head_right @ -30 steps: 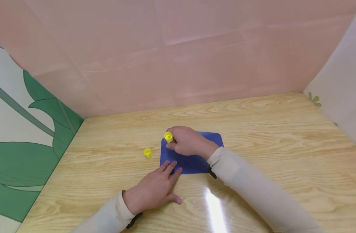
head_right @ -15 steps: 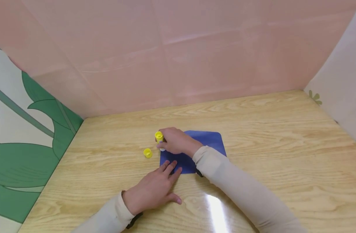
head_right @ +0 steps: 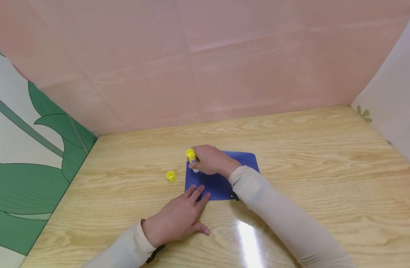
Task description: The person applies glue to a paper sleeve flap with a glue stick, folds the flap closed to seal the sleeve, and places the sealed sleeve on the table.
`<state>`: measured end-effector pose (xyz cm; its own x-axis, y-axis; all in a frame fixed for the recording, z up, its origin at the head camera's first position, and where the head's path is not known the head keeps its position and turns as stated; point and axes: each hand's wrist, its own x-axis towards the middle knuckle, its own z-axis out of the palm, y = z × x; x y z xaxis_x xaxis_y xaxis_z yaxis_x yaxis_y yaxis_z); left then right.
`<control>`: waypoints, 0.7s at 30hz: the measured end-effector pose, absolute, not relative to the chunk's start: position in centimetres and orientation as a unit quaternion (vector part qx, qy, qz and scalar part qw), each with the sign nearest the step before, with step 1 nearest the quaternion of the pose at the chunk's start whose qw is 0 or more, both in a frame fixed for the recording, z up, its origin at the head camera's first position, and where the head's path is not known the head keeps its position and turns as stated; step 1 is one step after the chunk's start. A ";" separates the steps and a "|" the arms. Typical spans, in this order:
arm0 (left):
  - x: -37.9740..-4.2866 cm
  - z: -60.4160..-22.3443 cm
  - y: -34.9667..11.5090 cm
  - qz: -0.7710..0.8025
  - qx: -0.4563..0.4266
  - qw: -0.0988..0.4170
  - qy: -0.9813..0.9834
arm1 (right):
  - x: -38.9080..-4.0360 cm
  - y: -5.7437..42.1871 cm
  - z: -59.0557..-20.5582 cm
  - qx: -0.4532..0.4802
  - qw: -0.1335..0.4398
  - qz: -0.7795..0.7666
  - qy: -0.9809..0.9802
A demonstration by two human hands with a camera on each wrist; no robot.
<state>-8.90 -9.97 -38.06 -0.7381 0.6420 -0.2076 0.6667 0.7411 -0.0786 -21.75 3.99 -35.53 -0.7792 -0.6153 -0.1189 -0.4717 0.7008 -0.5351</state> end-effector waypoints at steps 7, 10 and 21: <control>-9.0 -38.0 -10.0 -0.071 0.349 0.101 0.929 | -21.7 5.2 -35.5 -0.305 0.138 -0.243 0.910; -9.0 -38.0 -10.0 -0.075 0.349 0.099 0.929 | -21.7 6.0 -35.6 -0.304 0.138 -0.240 0.911; -9.0 -38.0 -10.0 -0.070 0.352 0.102 0.928 | -21.5 9.0 -35.8 -0.282 0.136 -0.236 0.920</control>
